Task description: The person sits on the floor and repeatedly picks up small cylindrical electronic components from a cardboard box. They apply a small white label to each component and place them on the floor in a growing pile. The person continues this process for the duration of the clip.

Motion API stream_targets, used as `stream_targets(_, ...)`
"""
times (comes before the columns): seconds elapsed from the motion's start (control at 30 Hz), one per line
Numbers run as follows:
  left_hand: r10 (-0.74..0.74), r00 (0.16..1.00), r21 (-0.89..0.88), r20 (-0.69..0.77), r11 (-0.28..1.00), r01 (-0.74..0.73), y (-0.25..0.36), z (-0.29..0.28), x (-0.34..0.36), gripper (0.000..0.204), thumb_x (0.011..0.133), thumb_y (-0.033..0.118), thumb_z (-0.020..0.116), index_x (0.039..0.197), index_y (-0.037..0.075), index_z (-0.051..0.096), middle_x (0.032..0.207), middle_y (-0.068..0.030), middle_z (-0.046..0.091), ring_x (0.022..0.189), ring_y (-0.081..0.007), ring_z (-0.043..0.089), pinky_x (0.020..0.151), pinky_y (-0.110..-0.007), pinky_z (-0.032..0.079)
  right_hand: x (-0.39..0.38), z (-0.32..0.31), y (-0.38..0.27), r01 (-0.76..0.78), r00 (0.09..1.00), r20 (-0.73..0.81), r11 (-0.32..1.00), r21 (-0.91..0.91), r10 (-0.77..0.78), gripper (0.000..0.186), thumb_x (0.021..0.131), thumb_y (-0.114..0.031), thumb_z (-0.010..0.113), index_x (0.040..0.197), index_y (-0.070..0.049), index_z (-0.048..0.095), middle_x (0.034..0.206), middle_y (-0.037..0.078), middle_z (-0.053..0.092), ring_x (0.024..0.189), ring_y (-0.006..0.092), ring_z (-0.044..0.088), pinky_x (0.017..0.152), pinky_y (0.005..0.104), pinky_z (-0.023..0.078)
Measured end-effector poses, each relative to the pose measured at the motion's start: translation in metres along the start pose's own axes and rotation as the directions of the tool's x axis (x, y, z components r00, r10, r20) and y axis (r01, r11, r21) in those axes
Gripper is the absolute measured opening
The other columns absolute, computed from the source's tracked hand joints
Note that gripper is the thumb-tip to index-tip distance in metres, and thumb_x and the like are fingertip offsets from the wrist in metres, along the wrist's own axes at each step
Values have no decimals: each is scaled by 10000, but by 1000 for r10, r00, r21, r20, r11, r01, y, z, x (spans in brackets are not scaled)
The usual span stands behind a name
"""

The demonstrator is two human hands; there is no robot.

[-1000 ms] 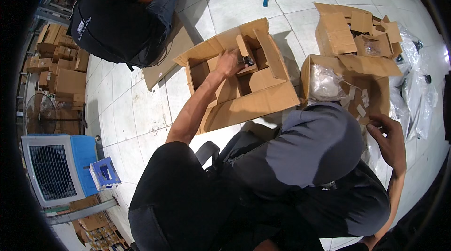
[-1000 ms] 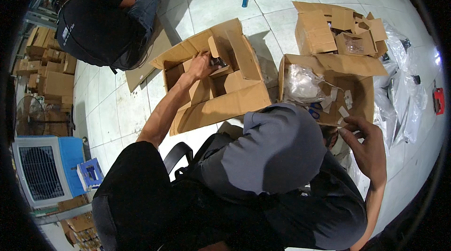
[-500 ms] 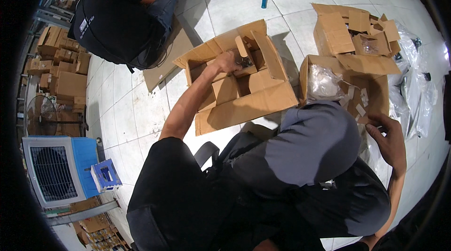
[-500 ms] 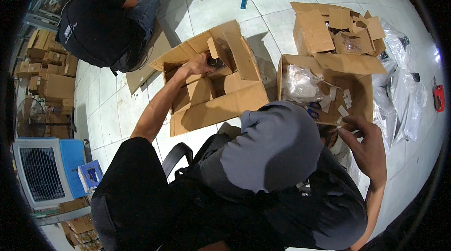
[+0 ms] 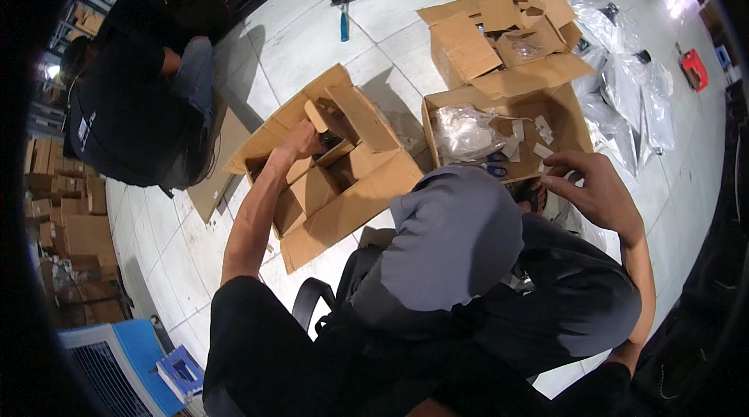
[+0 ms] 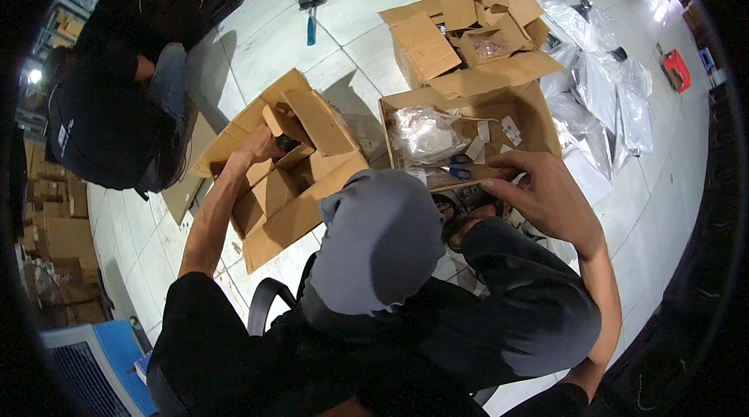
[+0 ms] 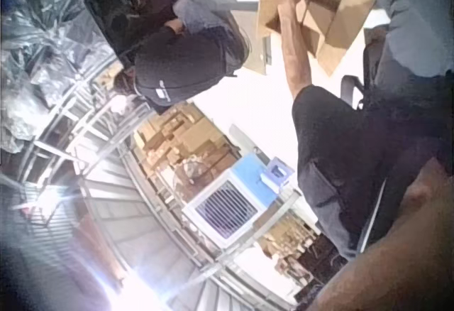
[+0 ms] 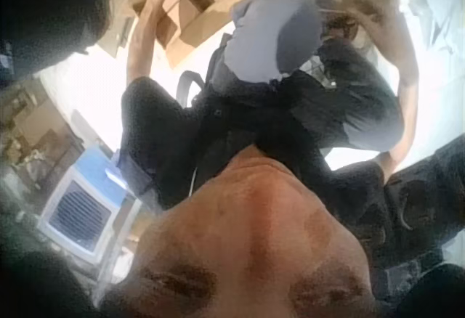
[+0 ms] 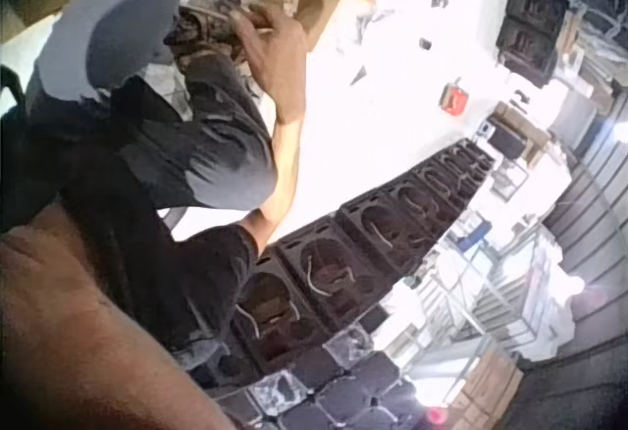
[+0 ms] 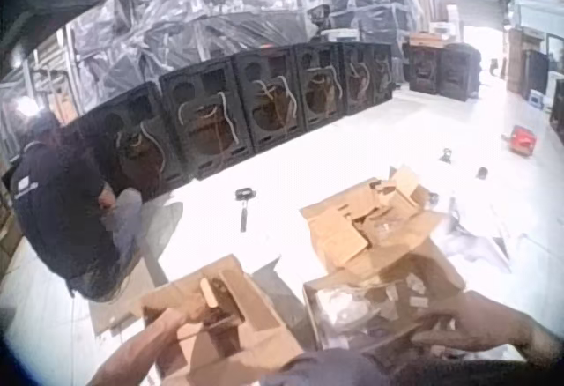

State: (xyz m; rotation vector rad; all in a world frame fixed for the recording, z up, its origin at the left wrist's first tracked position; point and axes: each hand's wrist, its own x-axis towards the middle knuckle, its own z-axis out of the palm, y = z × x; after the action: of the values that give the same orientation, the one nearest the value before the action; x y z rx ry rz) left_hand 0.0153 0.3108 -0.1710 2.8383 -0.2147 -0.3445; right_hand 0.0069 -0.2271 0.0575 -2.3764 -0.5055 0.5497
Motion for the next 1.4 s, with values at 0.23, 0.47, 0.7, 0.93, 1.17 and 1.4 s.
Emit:
stream_targets(0.23, -236, 969, -201, -67, 955, 219, 50, -77, -31, 493, 672, 108, 757, 1126, -11, 606, 1014, -209, 693, 884, -278, 688, 807, -363, 535, 0, -3, 5, 49, 998, 22, 997, 52, -50, 316, 855, -221, 679, 1009, 55, 655, 851, 188, 691, 763, 297, 680, 693, 358, 515)
stream_targets(0.47, -183, 925, -636, -332, 768, -76, 168, -126, 13, 616, 764, 3, 693, 1317, 11, 420, 1103, -236, 665, 927, -209, 683, 783, -291, 559, 1, -2, 13, 24, 999, 39, 1000, 19, -25, 306, 857, -218, 678, 1008, 47, 658, 856, 183, 697, 784, 287, 688, 706, 364, 519)
stream_targets(0.7, 194, 860, -503, -472, 742, -443, 287, -27, 230, 644, 799, 168, 739, 1294, 17, 356, 991, -232, 665, 892, -322, 675, 758, -385, 540, 1, -7, 11, -1, 1000, 7, 999, 51, 1, 340, 860, -249, 686, 1030, 44, 653, 880, 177, 702, 796, 268, 692, 713, 353, 524)
stream_targets(0.93, 495, 863, 103, -100, 868, -486, 311, -12, 280, 711, 903, 307, 622, 1364, -39, 206, 858, -314, 610, 874, -428, 635, 755, -509, 497, -2, -5, 19, -2, 1000, -26, 996, 87, 4, 302, 864, -231, 675, 1023, 24, 656, 844, 184, 690, 776, 298, 682, 692, 357, 519)
stream_targets(1.17, 366, 930, 255, 39, 896, -364, 266, -33, 270, 925, 782, 584, 673, 1294, -126, 375, 765, -276, 634, 776, -403, 652, 729, -465, 527, 0, -11, 19, 38, 999, 17, 998, 44, -39, 326, 873, -261, 667, 1005, 37, 648, 827, 185, 689, 775, 325, 675, 699, 379, 516)
stream_targets(1.4, 158, 952, 5, -262, 987, -163, 211, 2, 282, 750, 817, 506, 682, 1209, -110, 512, 748, -251, 645, 782, -392, 663, 700, -458, 536, 11, -7, 5, 88, 995, 29, 993, 76, -90, 356, 866, -289, 676, 1002, 38, 651, 841, 188, 691, 790, 339, 673, 713, 389, 517)
